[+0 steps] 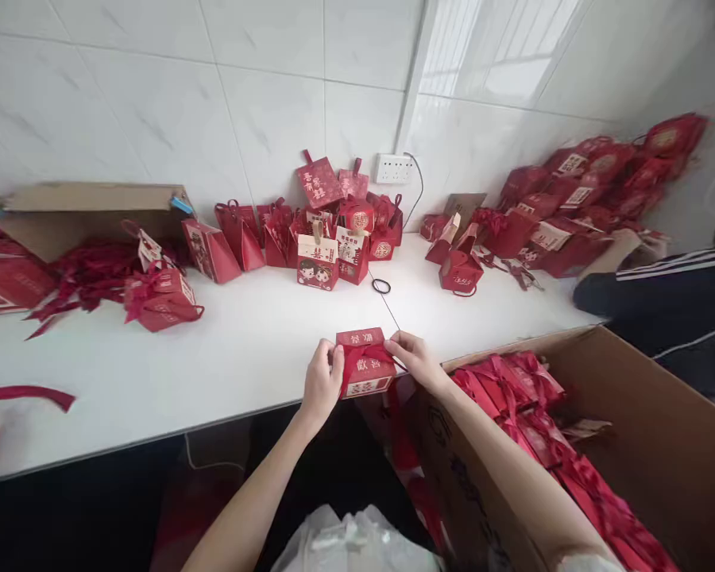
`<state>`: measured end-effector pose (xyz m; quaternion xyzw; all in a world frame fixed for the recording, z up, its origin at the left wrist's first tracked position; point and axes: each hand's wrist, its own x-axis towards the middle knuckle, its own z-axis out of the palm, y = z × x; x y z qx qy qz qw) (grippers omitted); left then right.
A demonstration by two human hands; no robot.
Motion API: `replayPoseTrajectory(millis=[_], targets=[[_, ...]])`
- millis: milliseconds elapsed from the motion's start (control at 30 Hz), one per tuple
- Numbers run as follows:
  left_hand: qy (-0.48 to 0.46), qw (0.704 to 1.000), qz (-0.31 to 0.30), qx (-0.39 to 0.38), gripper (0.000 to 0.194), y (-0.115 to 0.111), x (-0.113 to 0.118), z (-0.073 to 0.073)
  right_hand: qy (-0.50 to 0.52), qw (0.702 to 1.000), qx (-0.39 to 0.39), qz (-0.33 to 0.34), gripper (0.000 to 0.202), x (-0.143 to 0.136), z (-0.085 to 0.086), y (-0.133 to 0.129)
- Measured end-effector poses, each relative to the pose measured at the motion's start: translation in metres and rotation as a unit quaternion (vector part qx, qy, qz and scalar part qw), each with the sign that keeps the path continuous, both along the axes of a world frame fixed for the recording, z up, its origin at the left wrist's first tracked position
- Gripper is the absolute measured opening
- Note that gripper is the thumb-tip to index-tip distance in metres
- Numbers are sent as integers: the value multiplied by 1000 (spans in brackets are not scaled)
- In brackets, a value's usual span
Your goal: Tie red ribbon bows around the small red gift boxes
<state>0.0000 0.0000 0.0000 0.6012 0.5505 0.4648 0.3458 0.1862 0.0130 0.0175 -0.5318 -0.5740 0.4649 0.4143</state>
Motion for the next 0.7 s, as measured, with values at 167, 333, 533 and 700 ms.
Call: replayPoseTrajectory(millis=[167, 333, 533, 700], targets=[[-15, 1000, 1, -6, 28, 0, 0, -3, 7, 1000, -18, 13, 40, 1, -3, 0], [-45, 999, -11, -22, 30, 3, 2, -2, -26, 999, -22, -2, 41, 3, -2, 2], [-76, 995, -45, -36, 33, 8, 0, 3, -275, 896, 349, -6, 31, -16, 23, -26], [-62, 996, -65, -27, 32, 16, -6, 1, -401, 749, 512, 127, 32, -42, 12, -36]])
